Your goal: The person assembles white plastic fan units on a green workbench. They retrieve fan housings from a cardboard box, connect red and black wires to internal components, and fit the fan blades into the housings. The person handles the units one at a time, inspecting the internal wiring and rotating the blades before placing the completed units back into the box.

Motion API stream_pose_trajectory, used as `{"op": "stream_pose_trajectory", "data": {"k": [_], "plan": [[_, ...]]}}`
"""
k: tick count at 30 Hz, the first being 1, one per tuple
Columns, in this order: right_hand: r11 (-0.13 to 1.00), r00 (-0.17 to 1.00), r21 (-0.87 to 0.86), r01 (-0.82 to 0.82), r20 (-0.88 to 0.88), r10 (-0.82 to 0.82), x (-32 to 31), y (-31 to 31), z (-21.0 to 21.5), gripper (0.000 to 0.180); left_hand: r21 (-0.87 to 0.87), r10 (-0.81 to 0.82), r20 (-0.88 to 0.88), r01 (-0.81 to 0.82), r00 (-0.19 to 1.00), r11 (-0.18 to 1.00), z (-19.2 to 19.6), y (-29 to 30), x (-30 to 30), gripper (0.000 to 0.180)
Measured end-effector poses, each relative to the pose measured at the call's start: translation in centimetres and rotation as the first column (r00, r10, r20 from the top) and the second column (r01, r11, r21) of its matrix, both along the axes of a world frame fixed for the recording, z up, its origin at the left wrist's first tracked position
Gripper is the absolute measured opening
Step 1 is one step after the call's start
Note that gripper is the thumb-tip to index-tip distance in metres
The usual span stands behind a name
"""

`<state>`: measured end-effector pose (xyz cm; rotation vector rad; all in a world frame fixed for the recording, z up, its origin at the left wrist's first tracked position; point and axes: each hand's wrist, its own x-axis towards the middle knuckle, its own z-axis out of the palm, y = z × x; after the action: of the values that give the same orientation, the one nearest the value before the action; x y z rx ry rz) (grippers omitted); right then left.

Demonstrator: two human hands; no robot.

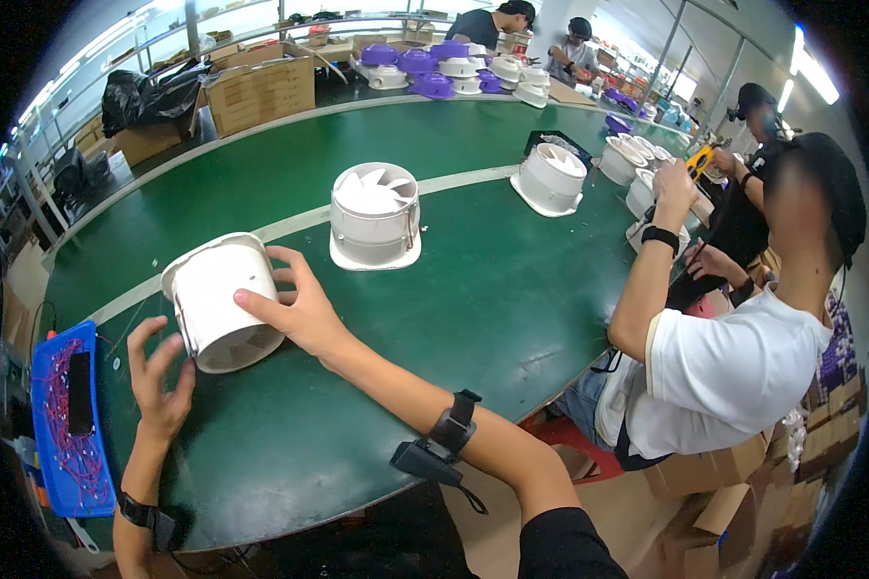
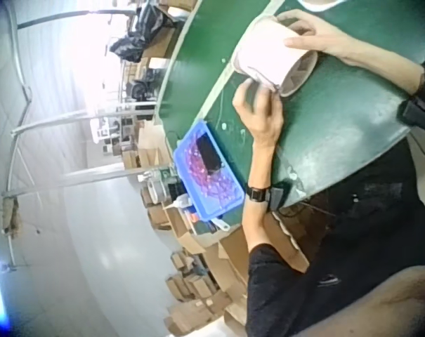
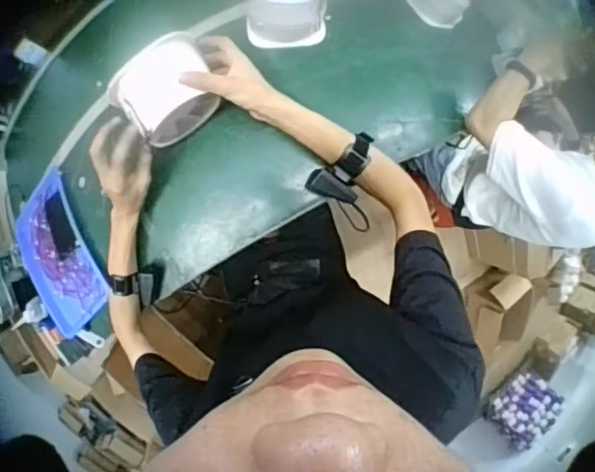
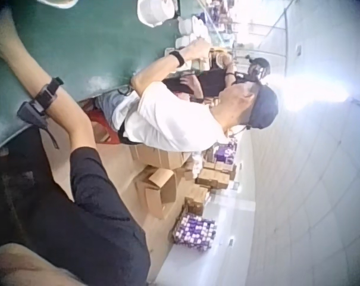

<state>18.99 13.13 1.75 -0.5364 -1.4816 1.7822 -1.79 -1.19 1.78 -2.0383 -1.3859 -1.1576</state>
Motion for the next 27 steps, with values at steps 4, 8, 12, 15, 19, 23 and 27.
{"op": "stream_pose_trajectory", "data": {"k": [4,8,12,15,19,23,27], "plan": [[0.99,0.99,0.025,0.141,-0.028,-0.14,0.2,0.0,0.0,0.09,-0.468,0.201,0.612,0.146,0.764,0.872,-1.4,1.5,-1.5,0.033],[0.941,0.978,0.27,0.205,-0.03,-0.205,-0.8,-0.9,-0.7,0.086,-0.431,0.111,0.761,0.372,0.639,0.822,-2.7,1.5,-2.1,0.045],[0.708,0.955,0.675,0.206,0.019,-0.296,-0.1,-2.1,0.5,0.089,-0.346,0.061,0.9,0.622,0.431,0.702,-3.7,0.7,-2.9,0.095],[0.653,0.96,0.736,0.178,0.017,-0.28,0.2,-2.1,0.4,0.096,-0.326,-0.011,0.884,0.631,0.468,0.704,-3.8,0.4,-1.9,0.105],[0.792,0.98,0.59,0.154,0.009,-0.196,-0.3,-2.3,-0.1,0.103,-0.336,0.062,0.897,0.582,0.439,0.74,-3.6,0.5,-1.3,0.112],[0.857,0.997,0.516,0.022,0.051,-0.056,-0.7,-1.3,-1.1,0.106,-0.321,0.072,0.904,0.559,0.42,0.764,-3.2,0.6,-0.8,0.111],[0.845,0.991,0.523,-0.115,0.112,0.066,-0.5,-1.6,-0.8,0.099,-0.266,0.043,0.92,0.543,0.389,0.797,-4.9,0.6,-2.2,0.097]]}}
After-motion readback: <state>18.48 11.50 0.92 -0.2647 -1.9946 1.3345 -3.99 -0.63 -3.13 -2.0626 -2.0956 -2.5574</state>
